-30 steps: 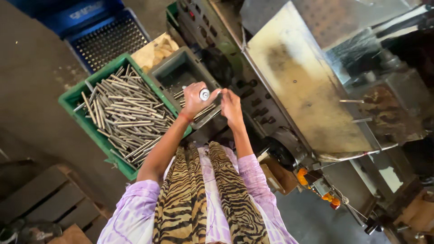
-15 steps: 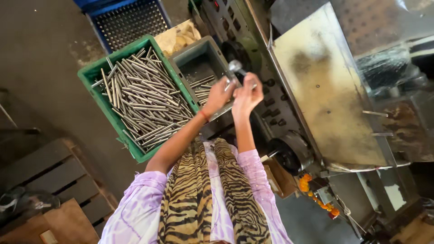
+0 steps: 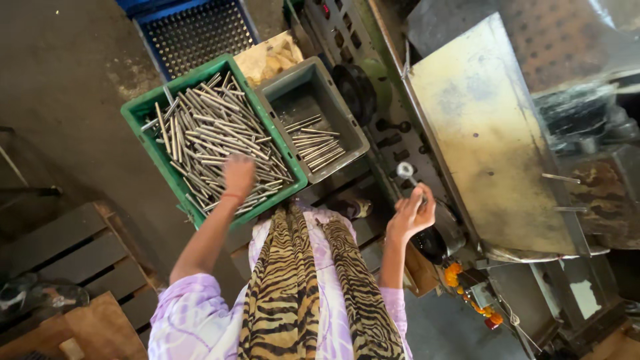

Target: The person repeatedly picks metal rods from a green bin, inserts them into a grinding machine, and operates a lever to process them. After each cycle, the person removes the rod and places it into a gray tray. The process is repeated continuously throughout the clip.

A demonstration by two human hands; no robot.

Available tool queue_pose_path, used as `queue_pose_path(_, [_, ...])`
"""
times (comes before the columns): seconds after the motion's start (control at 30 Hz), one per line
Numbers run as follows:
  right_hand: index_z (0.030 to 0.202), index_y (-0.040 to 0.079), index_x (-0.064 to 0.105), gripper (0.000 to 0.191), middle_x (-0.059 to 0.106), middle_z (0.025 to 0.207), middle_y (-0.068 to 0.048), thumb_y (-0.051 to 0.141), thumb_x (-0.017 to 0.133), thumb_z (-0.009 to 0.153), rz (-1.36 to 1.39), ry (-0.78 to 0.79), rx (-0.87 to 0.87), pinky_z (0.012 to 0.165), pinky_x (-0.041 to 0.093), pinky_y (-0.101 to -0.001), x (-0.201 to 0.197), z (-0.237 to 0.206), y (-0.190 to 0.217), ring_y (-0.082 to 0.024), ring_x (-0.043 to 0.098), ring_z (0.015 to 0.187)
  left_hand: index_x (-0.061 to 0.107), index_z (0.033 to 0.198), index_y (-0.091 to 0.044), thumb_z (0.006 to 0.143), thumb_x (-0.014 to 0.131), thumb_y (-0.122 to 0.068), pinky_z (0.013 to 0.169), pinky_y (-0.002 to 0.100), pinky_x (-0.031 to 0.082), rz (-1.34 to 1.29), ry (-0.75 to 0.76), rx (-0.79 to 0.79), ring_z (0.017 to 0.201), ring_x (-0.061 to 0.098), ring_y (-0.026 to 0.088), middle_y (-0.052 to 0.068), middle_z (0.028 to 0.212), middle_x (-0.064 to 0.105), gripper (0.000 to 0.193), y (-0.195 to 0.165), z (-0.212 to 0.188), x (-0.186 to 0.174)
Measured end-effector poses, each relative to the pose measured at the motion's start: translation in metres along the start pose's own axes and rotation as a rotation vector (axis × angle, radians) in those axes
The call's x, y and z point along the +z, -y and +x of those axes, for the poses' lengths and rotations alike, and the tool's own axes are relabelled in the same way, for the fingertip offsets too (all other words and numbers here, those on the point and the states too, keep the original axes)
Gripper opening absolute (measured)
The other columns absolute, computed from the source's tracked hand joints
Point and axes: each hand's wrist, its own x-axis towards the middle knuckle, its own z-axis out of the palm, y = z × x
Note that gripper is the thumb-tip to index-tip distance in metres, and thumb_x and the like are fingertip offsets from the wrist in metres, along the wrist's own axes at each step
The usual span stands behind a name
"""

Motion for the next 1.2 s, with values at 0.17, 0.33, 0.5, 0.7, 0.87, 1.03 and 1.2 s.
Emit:
queue_pose_path(0.17, [0.113, -0.003, 0.068, 0.020, 0.055, 0.071, 0.002, 0.013, 0.069, 0.102, -0.045, -0.005, 0.027, 0.048, 0.036, -0.0236, -0.015, -0.012, -0.015, -0.004, 0.042, 0.053, 0.068, 0.091, -0.016, 0.085, 0.059, -0.018, 0.084, 0.047, 0.053, 0.086, -0.195, 0.189, 0.103, 0.062, 0.037, 0.015, 0.103, 0.067, 0.012, 0.029, -0.018, -0.001])
queue_pose_path(0.33, [0.112, -0.003, 0.070, 0.020, 0.056, 0.074, 0.003, 0.013, 0.071, 0.100, -0.122, 0.035, 0.016, 0.049, 0.035, -0.0217, -0.011, -0.018, -0.014, -0.004, 0.044, 0.056, 0.068, 0.103, -0.007, 0.102, 0.065, -0.023, 0.078, 0.046, 0.055, -0.241, 0.030, 0.016, 0.094, 0.068, 0.036, 0.014, 0.094, 0.071, 0.016, 0.028, 0.020, -0.020])
queue_pose_path(0.5, [0.111, -0.002, 0.071, 0.020, 0.055, 0.070, 0.004, 0.014, 0.072, 0.099, -0.141, 0.059, 0.059, 0.049, 0.037, -0.0212, 0.002, -0.024, -0.007, -0.004, 0.047, 0.054, 0.072, 0.104, -0.005, 0.095, 0.074, -0.011, 0.079, 0.031, 0.058, -1.577, 0.177, 0.001, 0.089, 0.071, 0.018, 0.008, 0.099, 0.076, 0.011, 0.003, 0.035, -0.082])
queue_pose_path(0.7, [0.113, -0.003, 0.072, 0.021, 0.050, 0.070, 0.006, 0.014, 0.073, 0.099, -0.067, 0.166, 0.038, 0.051, 0.035, -0.0213, 0.030, -0.028, 0.010, -0.002, 0.044, 0.057, 0.067, 0.104, -0.005, 0.102, 0.063, -0.025, 0.070, 0.025, 0.050, -1.161, 0.138, 0.380, 0.078, 0.063, 0.011, 0.004, 0.087, 0.069, 0.021, -0.115, 0.057, -0.091])
queue_pose_path(0.87, [0.114, -0.003, 0.070, 0.022, 0.052, 0.067, 0.005, 0.014, 0.069, 0.100, 0.007, 0.165, 0.012, 0.050, 0.033, -0.0223, 0.048, -0.031, 0.032, -0.003, 0.044, 0.055, 0.062, 0.091, -0.003, 0.118, 0.047, -0.034, 0.062, 0.027, 0.041, -1.405, 0.318, 0.303, 0.069, 0.046, 0.008, 0.002, 0.075, 0.051, 0.044, -0.200, 0.043, -0.079])
queue_pose_path(1.03, [0.114, -0.002, 0.070, 0.021, 0.049, 0.063, 0.006, 0.014, 0.068, 0.101, -0.010, 0.143, -0.012, 0.048, 0.031, -0.0225, 0.045, -0.030, 0.044, -0.003, 0.042, 0.053, 0.060, 0.111, -0.005, 0.114, 0.044, -0.029, 0.055, 0.022, 0.035, -1.676, 0.391, 0.387, 0.062, 0.040, 0.004, -0.003, 0.076, 0.045, 0.029, -0.228, 0.042, -0.120])
queue_pose_path(1.2, [0.113, -0.001, 0.070, 0.020, 0.048, 0.062, 0.006, 0.015, 0.065, 0.103, 0.026, 0.144, -0.012, 0.048, 0.031, -0.0230, 0.033, -0.031, 0.039, -0.003, 0.040, 0.053, 0.034, 0.154, -0.017, 0.107, 0.049, -0.019, 0.049, 0.020, 0.033, -1.843, 0.540, 0.353, 0.057, 0.038, 0.003, -0.005, 0.074, 0.041, 0.050, -0.238, 0.040, -0.159])
